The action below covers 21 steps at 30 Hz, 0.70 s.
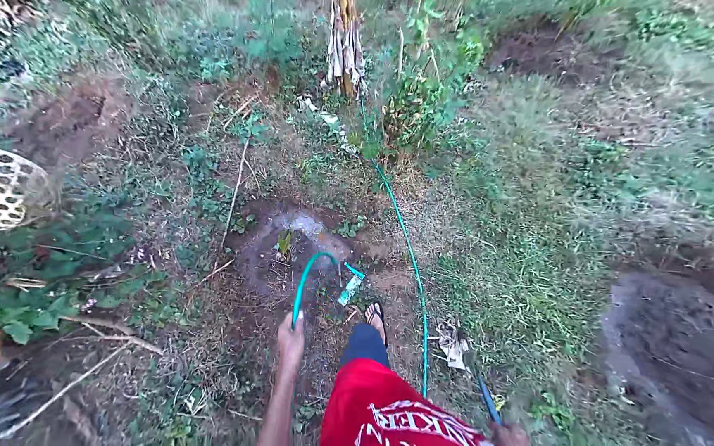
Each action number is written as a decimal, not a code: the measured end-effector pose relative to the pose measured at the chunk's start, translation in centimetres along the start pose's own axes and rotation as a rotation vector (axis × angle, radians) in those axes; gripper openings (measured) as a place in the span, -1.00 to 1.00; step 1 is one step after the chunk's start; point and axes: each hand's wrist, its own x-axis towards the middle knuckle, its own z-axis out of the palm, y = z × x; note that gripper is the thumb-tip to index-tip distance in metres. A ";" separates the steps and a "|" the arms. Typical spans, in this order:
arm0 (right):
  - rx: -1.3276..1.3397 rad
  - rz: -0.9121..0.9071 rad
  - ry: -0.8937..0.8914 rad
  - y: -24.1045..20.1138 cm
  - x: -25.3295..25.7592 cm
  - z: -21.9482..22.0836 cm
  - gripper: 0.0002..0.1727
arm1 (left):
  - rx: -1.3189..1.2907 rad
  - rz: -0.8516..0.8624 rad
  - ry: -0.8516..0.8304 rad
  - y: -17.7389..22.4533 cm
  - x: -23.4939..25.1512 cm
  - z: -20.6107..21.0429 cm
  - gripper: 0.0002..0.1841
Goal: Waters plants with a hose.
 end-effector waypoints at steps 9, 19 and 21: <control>0.063 -0.142 0.186 -17.0 12.1 -6.1 -0.60 | -0.301 0.125 0.120 24.5 18.5 0.4 -0.70; -0.187 -0.388 0.110 -43.6 23.5 -10.9 -0.59 | -0.540 0.256 0.155 42.9 37.7 6.5 -0.72; -0.248 -0.411 0.064 -49.1 23.7 -12.1 -0.55 | -0.533 0.215 0.180 45.6 39.8 7.2 -0.73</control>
